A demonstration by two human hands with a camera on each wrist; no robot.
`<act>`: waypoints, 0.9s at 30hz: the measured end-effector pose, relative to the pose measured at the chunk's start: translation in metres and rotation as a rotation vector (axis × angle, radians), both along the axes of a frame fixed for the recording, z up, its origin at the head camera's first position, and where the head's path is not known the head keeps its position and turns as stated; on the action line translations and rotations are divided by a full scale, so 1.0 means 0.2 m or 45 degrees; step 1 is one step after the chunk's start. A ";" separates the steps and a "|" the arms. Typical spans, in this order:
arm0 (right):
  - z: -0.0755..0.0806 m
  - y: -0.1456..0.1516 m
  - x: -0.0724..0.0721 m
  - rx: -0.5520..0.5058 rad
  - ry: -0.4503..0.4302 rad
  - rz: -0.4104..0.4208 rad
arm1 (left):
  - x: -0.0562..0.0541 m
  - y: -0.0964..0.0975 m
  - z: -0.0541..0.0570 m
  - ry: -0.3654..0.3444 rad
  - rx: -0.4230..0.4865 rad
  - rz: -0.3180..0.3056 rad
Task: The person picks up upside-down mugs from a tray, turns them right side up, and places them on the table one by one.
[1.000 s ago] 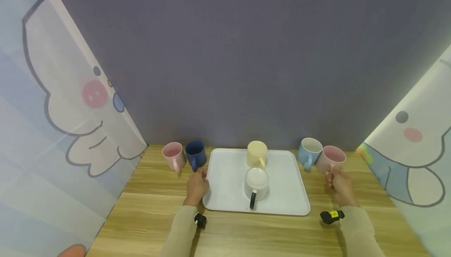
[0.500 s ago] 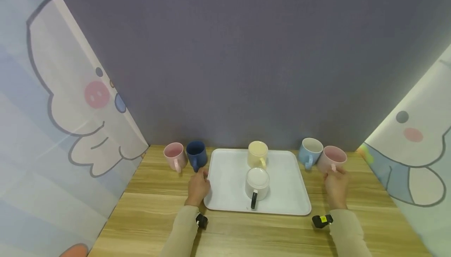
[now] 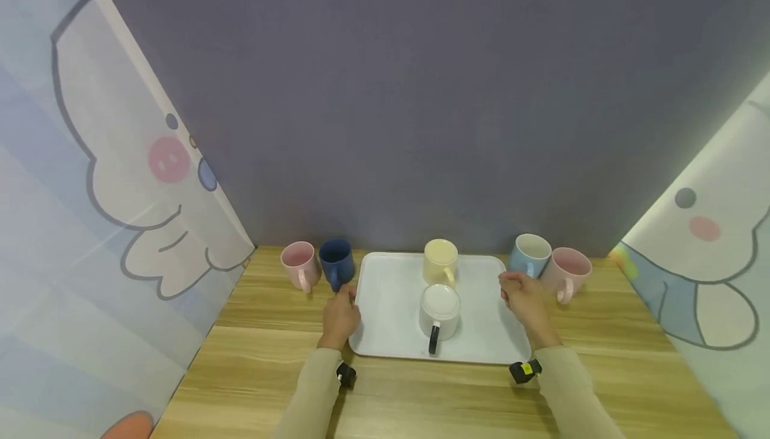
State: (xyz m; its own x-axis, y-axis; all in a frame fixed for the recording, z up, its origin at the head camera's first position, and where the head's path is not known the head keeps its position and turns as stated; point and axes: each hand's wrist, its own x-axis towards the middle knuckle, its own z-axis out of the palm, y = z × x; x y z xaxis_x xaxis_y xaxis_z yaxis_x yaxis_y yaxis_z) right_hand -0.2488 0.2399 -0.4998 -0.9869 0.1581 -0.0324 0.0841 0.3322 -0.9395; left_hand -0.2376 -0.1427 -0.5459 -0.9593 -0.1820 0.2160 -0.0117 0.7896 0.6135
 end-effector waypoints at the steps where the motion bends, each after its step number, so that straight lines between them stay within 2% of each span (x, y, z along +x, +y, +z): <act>1: 0.00 -0.03 -0.01 -0.003 -0.006 0.033 | 0.00 0.00 0.00 0.003 -0.003 0.002; 6: -0.03 -0.14 -0.07 0.011 0.006 0.178 | 0.00 -0.01 0.01 0.010 0.003 0.013; 10: -0.05 -0.22 -0.10 0.037 -0.009 0.251 | 0.00 -0.01 0.00 -0.014 -0.001 0.018; 18: -0.07 -0.32 -0.16 0.151 -0.073 0.291 | -0.01 0.01 0.00 -0.017 0.012 0.001; 27: -0.09 -0.36 -0.19 0.104 -0.108 0.330 | -0.01 0.00 -0.02 -0.032 0.008 0.004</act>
